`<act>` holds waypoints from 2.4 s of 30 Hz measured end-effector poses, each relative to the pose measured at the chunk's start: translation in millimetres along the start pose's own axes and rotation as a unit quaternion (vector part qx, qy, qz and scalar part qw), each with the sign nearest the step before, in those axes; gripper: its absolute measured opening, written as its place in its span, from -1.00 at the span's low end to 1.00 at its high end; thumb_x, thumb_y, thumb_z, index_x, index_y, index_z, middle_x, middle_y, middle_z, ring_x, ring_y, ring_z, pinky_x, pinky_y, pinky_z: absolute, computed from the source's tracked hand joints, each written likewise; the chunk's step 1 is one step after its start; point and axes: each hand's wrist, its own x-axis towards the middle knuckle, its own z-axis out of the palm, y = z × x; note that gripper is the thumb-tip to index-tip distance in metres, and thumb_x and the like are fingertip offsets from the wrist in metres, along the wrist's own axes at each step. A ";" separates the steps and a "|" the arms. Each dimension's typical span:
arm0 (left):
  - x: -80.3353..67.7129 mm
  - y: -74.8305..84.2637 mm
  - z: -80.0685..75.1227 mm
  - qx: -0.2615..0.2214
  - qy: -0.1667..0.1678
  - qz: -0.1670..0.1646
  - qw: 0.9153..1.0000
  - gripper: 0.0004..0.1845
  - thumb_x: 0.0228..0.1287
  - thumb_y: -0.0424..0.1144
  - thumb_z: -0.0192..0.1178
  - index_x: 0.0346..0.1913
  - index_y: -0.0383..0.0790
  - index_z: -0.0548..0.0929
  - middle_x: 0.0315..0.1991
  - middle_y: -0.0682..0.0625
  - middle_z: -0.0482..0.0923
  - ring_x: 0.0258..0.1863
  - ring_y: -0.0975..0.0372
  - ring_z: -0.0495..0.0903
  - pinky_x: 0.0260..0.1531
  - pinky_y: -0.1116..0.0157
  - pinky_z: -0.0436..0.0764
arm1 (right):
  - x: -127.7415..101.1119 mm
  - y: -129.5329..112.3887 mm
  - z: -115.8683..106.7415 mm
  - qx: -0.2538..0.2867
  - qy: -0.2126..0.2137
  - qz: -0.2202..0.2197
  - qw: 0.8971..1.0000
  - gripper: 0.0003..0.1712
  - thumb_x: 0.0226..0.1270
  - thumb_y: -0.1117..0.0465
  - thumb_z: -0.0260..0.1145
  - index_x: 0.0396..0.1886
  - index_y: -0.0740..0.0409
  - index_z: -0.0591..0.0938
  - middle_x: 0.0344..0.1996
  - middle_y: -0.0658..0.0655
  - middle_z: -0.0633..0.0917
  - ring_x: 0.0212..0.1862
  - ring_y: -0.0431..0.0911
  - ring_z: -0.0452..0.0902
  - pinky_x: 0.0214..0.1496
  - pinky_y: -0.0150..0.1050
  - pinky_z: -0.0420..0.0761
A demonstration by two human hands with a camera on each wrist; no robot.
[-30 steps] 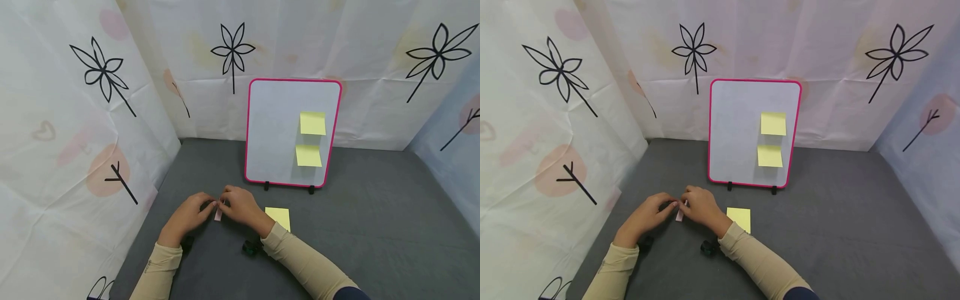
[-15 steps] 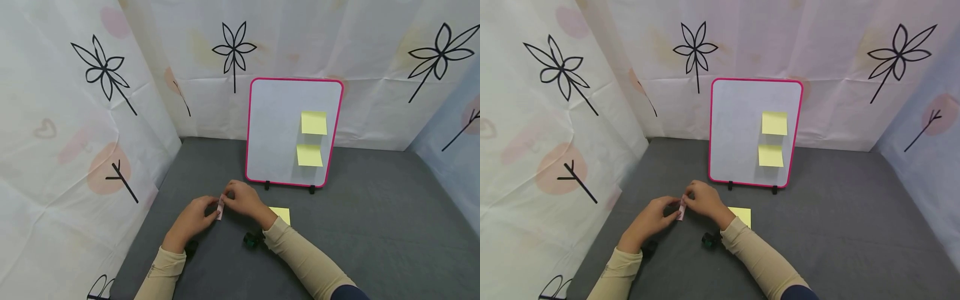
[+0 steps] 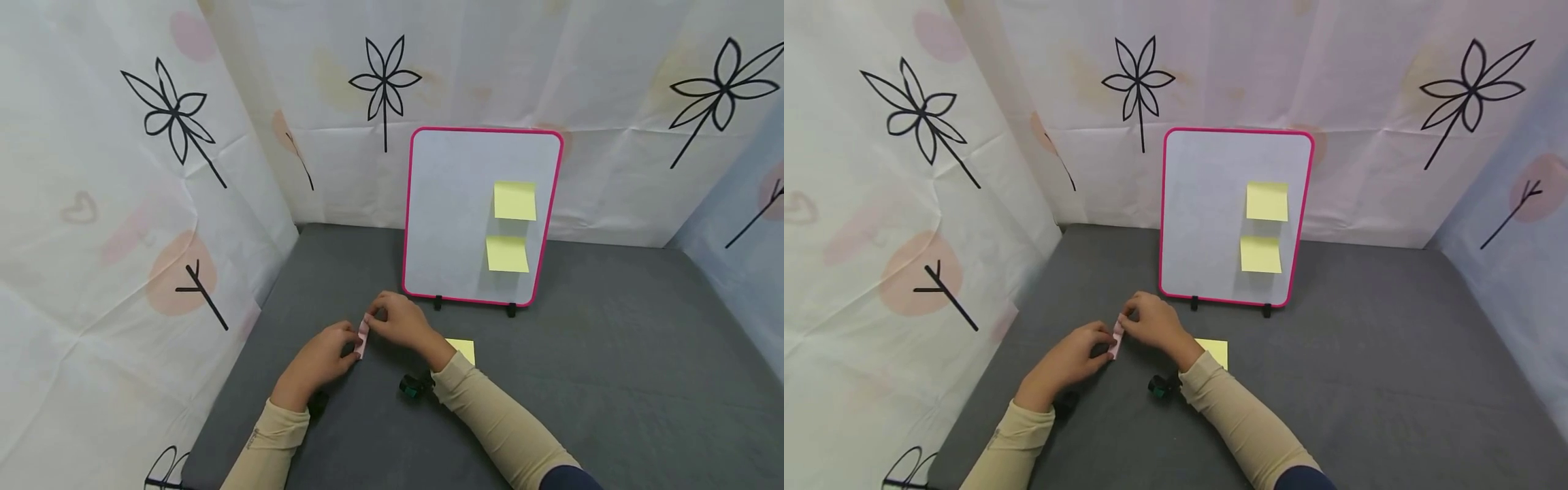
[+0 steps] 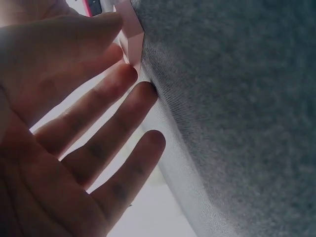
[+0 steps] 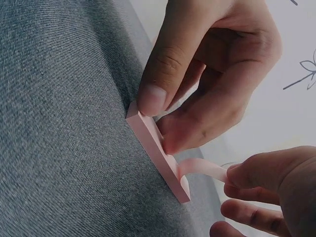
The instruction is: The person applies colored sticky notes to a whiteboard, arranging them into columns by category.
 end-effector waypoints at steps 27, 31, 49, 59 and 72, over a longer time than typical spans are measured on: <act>10.7 12.8 -0.6 0.077 0.009 -0.010 0.997 -0.92 0.15 -0.42 0.53 -0.34 -0.19 0.86 -0.30 0.07 0.58 -0.43 0.24 0.58 -0.41 0.24 0.61 | -1.4 11.0 -19.3 0.003 0.031 0.003 1.000 -0.90 0.46 0.11 0.47 -0.24 -0.02 0.85 -0.14 -0.02 0.75 -0.37 -0.25 0.56 -0.40 -0.35 0.53; 11.4 13.3 -1.7 0.064 0.006 -0.017 0.998 -0.93 0.17 -0.42 0.53 -0.32 -0.20 0.85 -0.30 0.06 0.59 -0.42 0.24 0.59 -0.40 0.23 0.63 | -0.9 12.5 -24.4 0.009 0.054 0.005 0.999 -0.89 0.47 0.12 0.46 -0.22 0.01 0.85 -0.17 -0.02 0.75 -0.33 -0.23 0.60 -0.36 -0.34 0.56; 8.3 15.0 0.0 0.078 0.015 -0.018 0.997 -0.92 0.21 -0.44 0.46 -0.37 -0.19 0.86 -0.40 0.10 0.47 -0.50 0.30 0.39 -0.45 0.27 0.47 | -5.2 15.9 -70.9 0.083 0.132 0.048 0.987 -0.91 0.44 0.21 0.46 -0.17 0.09 0.85 -0.26 0.02 0.84 -0.32 -0.08 0.65 -0.33 -0.27 0.60; 5.8 16.2 -1.7 0.043 0.012 -0.035 0.998 -0.86 0.20 -0.40 0.53 -0.18 -0.27 0.84 -0.25 -0.02 0.62 -0.28 0.13 0.67 -0.20 0.11 0.72 | -6.9 20.7 -87.1 0.047 0.198 0.023 0.979 -0.91 0.37 0.33 0.48 -0.18 0.18 0.84 -0.24 0.15 0.83 -0.28 0.02 0.72 -0.17 -0.03 0.73; 8.8 17.3 -5.3 0.019 -0.009 -0.064 0.998 -0.82 0.19 -0.30 0.58 -0.18 -0.23 0.82 -0.22 0.01 0.62 -0.34 0.26 0.56 -0.18 0.15 0.69 | -10.6 38.1 -111.4 -0.009 0.358 0.005 0.934 -0.92 0.33 0.35 0.47 -0.23 0.24 0.84 -0.29 0.21 0.82 -0.32 0.08 0.74 -0.20 0.01 0.70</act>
